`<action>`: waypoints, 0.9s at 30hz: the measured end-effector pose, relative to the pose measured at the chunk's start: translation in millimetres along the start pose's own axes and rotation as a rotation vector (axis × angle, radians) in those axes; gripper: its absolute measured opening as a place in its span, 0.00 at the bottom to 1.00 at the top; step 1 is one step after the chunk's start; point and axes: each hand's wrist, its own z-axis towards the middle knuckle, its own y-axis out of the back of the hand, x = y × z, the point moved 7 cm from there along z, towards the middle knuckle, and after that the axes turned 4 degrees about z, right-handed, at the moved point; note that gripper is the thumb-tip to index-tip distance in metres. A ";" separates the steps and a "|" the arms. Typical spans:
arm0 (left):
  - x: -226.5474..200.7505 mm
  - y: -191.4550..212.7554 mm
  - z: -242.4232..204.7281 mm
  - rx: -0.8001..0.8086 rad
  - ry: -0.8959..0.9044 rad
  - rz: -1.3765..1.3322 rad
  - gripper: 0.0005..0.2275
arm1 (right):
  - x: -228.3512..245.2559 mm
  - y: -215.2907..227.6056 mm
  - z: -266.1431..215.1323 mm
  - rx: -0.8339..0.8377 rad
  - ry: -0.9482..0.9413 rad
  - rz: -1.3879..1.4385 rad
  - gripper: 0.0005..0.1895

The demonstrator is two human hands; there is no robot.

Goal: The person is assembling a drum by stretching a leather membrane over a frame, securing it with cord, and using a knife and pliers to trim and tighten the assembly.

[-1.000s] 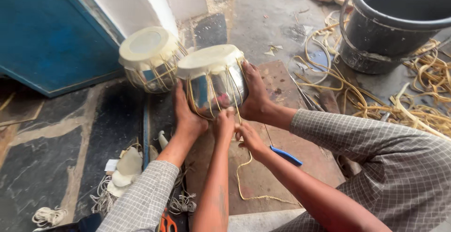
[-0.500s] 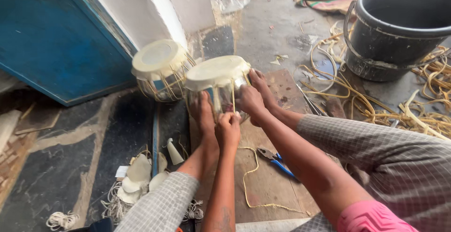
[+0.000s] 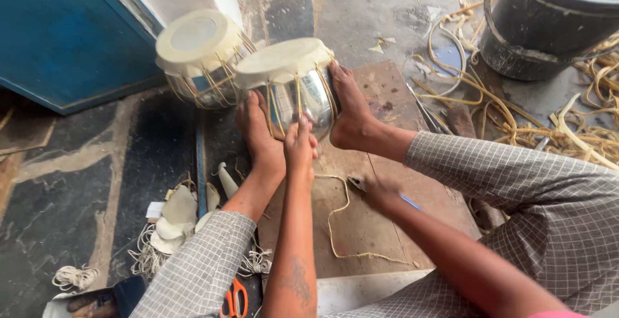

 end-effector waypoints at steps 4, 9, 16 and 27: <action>-94.6 30.5 -25.8 0.023 0.102 -0.260 0.19 | -24.9 -25.6 12.4 -0.005 0.045 0.007 0.27; -120.5 7.0 -24.1 0.023 -0.061 -0.556 0.18 | -38.5 -48.5 54.9 0.319 -0.063 0.290 0.20; -108.7 12.3 -27.2 0.069 -0.029 -0.400 0.26 | 40.8 100.7 5.3 0.421 0.268 1.014 0.30; -123.0 23.5 -56.9 -0.095 -1.185 0.837 0.50 | 119.6 166.5 38.4 -0.148 0.398 0.485 0.39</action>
